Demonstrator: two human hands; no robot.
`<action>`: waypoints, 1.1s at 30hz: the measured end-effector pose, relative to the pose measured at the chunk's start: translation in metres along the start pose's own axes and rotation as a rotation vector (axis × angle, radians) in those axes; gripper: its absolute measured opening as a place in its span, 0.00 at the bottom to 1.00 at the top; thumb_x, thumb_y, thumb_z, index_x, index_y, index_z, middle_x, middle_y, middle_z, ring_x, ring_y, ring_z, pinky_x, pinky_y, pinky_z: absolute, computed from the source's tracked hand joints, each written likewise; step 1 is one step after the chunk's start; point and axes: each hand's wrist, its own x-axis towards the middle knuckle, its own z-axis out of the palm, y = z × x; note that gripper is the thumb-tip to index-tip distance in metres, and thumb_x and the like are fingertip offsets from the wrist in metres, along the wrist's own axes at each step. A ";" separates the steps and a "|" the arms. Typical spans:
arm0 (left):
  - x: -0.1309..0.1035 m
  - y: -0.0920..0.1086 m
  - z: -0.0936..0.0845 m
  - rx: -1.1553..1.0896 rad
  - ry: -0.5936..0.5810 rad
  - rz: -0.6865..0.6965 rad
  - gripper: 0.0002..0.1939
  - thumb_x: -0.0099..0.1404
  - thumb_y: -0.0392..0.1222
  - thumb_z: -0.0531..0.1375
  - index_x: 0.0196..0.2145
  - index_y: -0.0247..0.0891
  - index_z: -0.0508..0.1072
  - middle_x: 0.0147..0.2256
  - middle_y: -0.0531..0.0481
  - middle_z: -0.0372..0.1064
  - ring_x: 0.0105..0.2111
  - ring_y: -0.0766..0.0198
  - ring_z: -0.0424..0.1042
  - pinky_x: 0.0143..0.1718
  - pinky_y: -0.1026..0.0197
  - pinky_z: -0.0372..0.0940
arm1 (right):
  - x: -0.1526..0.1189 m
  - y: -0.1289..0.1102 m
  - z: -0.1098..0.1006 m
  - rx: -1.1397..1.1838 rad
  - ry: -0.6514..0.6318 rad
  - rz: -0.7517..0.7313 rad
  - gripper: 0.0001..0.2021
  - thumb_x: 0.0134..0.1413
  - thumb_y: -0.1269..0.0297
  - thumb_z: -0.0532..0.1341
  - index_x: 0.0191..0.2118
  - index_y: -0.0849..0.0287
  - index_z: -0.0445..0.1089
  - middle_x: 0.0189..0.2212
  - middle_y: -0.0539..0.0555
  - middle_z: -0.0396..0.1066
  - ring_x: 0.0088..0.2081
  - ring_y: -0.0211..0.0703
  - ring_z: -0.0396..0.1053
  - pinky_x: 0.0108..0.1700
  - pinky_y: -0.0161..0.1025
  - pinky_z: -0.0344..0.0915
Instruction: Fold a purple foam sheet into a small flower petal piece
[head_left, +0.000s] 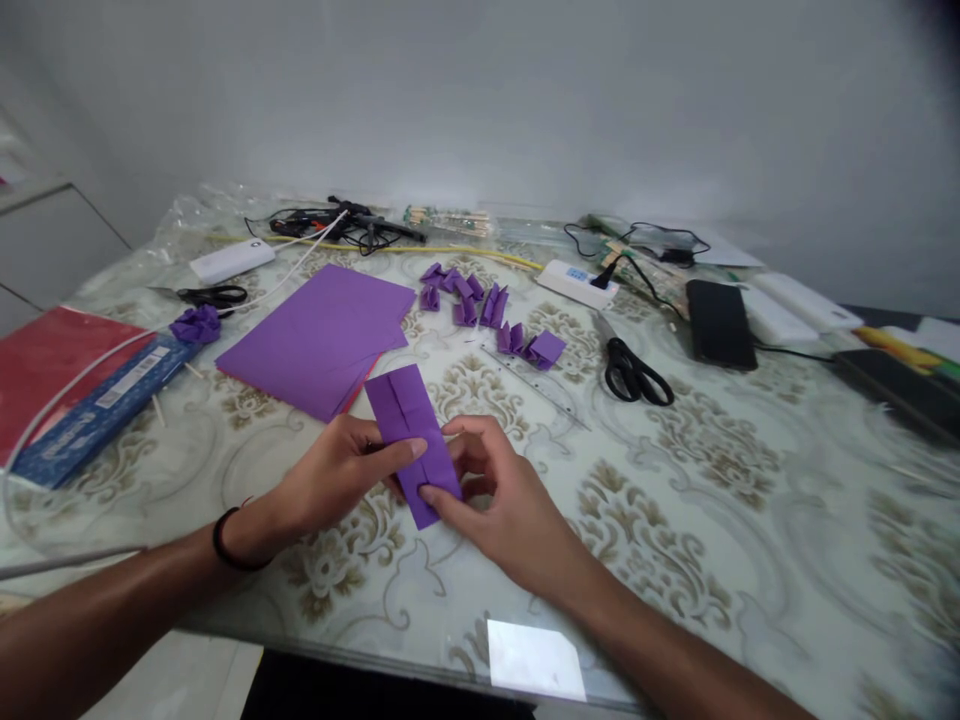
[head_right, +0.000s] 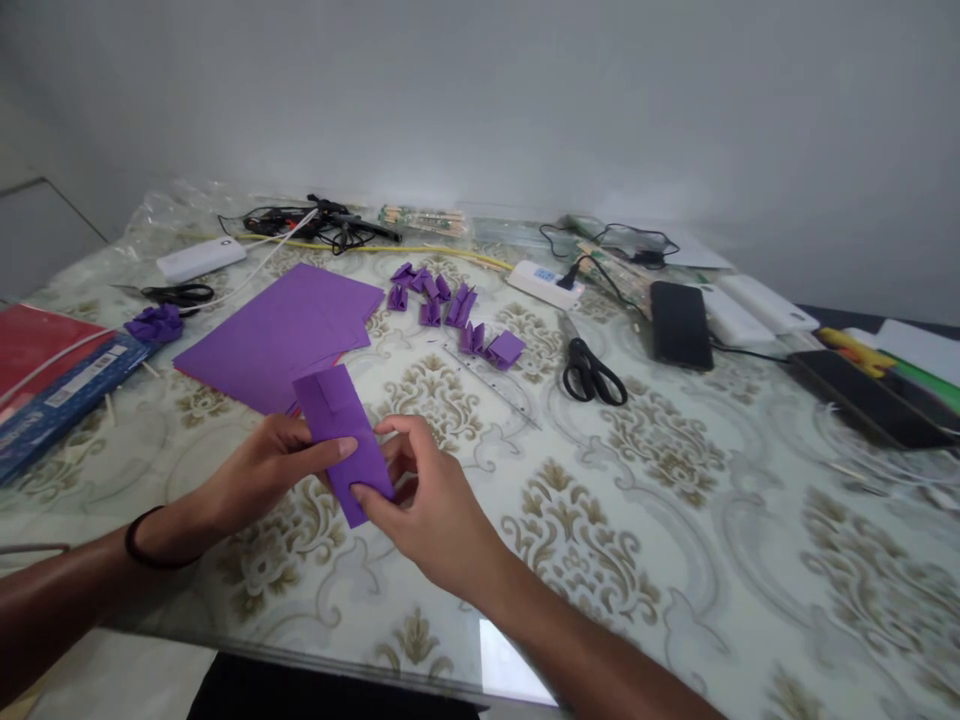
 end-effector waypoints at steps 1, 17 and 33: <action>0.000 0.000 0.001 -0.034 -0.003 -0.014 0.18 0.69 0.52 0.65 0.31 0.35 0.85 0.29 0.45 0.83 0.28 0.59 0.79 0.35 0.60 0.74 | 0.000 0.000 0.000 -0.022 0.023 -0.037 0.22 0.59 0.68 0.67 0.57 0.50 0.63 0.38 0.49 0.72 0.36 0.43 0.75 0.37 0.40 0.73; 0.003 0.000 0.005 -0.285 -0.025 -0.038 0.12 0.64 0.49 0.71 0.36 0.37 0.84 0.33 0.46 0.84 0.30 0.60 0.81 0.35 0.60 0.79 | 0.000 0.001 -0.007 -0.263 0.051 -0.241 0.26 0.62 0.68 0.65 0.65 0.48 0.66 0.55 0.56 0.75 0.48 0.49 0.76 0.50 0.47 0.74; 0.006 0.000 -0.014 -0.212 0.340 0.115 0.22 0.61 0.41 0.74 0.51 0.42 0.77 0.28 0.58 0.66 0.24 0.71 0.66 0.25 0.70 0.66 | 0.008 -0.004 -0.031 0.024 0.044 -0.105 0.17 0.59 0.61 0.70 0.54 0.50 0.78 0.47 0.55 0.79 0.46 0.49 0.76 0.46 0.43 0.76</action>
